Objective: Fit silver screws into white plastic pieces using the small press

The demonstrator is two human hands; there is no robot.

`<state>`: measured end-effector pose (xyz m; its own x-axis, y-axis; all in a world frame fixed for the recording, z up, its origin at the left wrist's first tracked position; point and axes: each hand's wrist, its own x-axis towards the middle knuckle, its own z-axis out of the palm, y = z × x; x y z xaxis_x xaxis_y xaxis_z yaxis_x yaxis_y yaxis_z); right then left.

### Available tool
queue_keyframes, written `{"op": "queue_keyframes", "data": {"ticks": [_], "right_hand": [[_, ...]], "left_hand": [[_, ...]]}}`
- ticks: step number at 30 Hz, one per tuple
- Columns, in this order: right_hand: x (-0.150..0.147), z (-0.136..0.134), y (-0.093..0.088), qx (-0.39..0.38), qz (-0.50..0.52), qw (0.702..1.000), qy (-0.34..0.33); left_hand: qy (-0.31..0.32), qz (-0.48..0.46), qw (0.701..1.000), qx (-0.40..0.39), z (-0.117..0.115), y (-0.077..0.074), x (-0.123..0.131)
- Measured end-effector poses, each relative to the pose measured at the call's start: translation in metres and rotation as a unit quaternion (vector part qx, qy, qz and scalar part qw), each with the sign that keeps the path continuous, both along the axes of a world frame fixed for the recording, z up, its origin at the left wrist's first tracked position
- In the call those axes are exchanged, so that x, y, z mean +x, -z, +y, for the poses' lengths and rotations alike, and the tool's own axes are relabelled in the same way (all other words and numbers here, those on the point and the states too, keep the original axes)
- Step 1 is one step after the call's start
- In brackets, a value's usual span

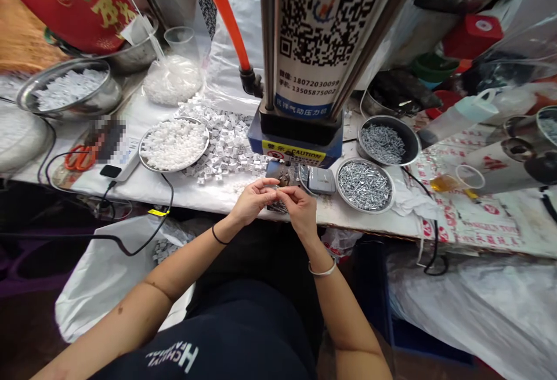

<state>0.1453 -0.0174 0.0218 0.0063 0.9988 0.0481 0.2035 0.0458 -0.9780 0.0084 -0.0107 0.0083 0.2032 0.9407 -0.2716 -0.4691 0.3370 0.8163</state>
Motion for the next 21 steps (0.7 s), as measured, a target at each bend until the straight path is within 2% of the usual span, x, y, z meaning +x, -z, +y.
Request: {"op": "queue_keyframes", "data": {"ticks": [4, 6, 7, 8, 9, 10, 12, 14, 15, 17, 21], "right_hand": [[0.008, -0.002, 0.000, 0.087, -0.142, 0.984, -0.061], [0.009, -0.004, 0.003, 0.121, -0.179, 0.975, -0.057], [0.010, -0.005, 0.004, 0.127, -0.181, 0.974, -0.045], [0.010, -0.007, 0.006, 0.125, -0.172, 0.977, -0.031], [0.009, -0.008, 0.008, 0.116, -0.157, 0.981, -0.017], [0.009, -0.010, 0.010, 0.104, -0.139, 0.985, -0.005], [0.008, -0.012, 0.013, 0.080, -0.111, 0.991, 0.007], [0.008, -0.015, 0.015, 0.063, -0.096, 0.993, 0.015], [0.008, -0.016, 0.016, 0.055, -0.090, 0.994, 0.018], [0.009, -0.018, 0.018, 0.034, -0.068, 0.997, 0.024], [0.009, -0.020, 0.021, -0.010, -0.002, 0.999, 0.046]], "left_hand": [[0.011, 0.037, 0.999, 0.019, -0.003, 0.006, -0.004], [0.003, 0.115, 0.991, 0.073, 0.005, 0.011, -0.013], [-0.020, 0.183, 0.976, 0.114, 0.011, 0.014, -0.019], [-0.051, 0.269, 0.949, 0.158, 0.019, 0.017, -0.025], [-0.084, 0.369, 0.903, 0.202, 0.029, 0.020, -0.032], [-0.104, 0.471, 0.844, 0.236, 0.039, 0.022, -0.039], [-0.095, 0.629, 0.725, 0.264, 0.056, 0.028, -0.048], [-0.067, 0.718, 0.642, 0.262, 0.068, 0.032, -0.051], [-0.060, 0.742, 0.616, 0.258, 0.071, 0.034, -0.050], [-0.053, 0.768, 0.584, 0.257, 0.072, 0.038, -0.048], [-0.040, 0.775, 0.564, 0.283, 0.066, 0.044, -0.044]]}}
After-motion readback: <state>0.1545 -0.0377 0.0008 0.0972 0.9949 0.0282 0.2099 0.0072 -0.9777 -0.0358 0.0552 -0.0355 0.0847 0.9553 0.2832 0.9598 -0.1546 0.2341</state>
